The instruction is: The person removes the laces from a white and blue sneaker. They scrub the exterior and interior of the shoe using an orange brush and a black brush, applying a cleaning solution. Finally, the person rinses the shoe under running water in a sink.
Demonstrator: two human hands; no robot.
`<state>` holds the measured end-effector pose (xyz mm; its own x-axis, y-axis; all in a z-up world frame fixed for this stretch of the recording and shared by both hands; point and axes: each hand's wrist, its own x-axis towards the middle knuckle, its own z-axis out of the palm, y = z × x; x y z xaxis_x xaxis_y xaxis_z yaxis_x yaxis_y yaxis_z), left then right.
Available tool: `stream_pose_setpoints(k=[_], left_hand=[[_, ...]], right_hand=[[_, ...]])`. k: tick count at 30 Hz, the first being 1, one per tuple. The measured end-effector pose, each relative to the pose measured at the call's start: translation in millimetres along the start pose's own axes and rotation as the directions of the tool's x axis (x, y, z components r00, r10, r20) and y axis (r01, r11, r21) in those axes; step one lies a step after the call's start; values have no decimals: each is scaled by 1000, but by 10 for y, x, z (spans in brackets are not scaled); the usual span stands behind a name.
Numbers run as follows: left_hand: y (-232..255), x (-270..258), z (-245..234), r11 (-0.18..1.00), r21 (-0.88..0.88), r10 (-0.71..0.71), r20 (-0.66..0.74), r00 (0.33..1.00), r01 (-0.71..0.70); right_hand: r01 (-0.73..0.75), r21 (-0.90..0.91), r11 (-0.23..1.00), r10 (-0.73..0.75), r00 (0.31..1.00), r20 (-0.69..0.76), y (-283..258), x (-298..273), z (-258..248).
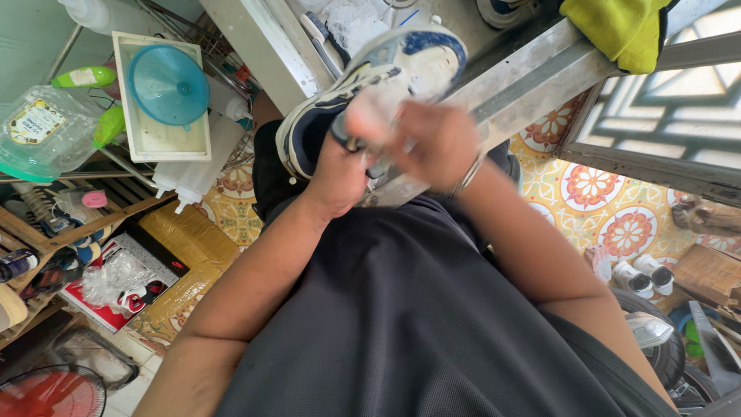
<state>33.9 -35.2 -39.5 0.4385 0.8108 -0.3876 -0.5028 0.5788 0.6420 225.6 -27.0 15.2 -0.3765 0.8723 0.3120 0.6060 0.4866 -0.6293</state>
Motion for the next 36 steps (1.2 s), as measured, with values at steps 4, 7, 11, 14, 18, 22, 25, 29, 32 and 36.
stream_pose_setpoints(k=[4, 7, 11, 14, 18, 22, 25, 29, 32, 36], left_hand=[[-40, 48, -36, 995, 98, 26, 4, 1000, -26], [-27, -10, -40, 996, -2, 91, 111, 990, -91], [42, -5, 11, 998, -62, 21, 38, 999, -18], [30, -4, 26, 992, -96, 87, 67, 994, -80], [93, -6, -22, 995, -86, 56, 13, 998, -55], [159, -28, -4, 972, -227, 65, 0, 998, -63], [232, -74, 38, 980, -193, 32, -63, 998, -44], [243, -8, 36, 984, -168, 49, -37, 998, -55], [309, -24, 32, 981, -190, 27, -12, 1000, -29], [287, -37, 38, 979, -205, 2, -86, 996, -20]], right_hand=[[24, -73, 997, -24, 1000, -6, 78, 49, -6], [99, -11, 995, -99, 995, 7, 55, 35, 19], [-18, -80, 997, 18, 1000, -1, 179, 185, -136], [167, -5, 986, -167, 985, 40, -173, 25, -10], [15, -114, 993, -15, 1000, -2, 208, 125, -89], [89, -75, 993, -92, 995, -33, 117, -84, 29], [1, -117, 993, -10, 997, -79, 335, -32, -56], [-68, -127, 990, 53, 992, -114, 254, -68, 113], [59, 44, 997, -54, 993, -101, 52, -178, 183], [-177, -126, 976, 158, 977, -145, 325, -72, 107]])
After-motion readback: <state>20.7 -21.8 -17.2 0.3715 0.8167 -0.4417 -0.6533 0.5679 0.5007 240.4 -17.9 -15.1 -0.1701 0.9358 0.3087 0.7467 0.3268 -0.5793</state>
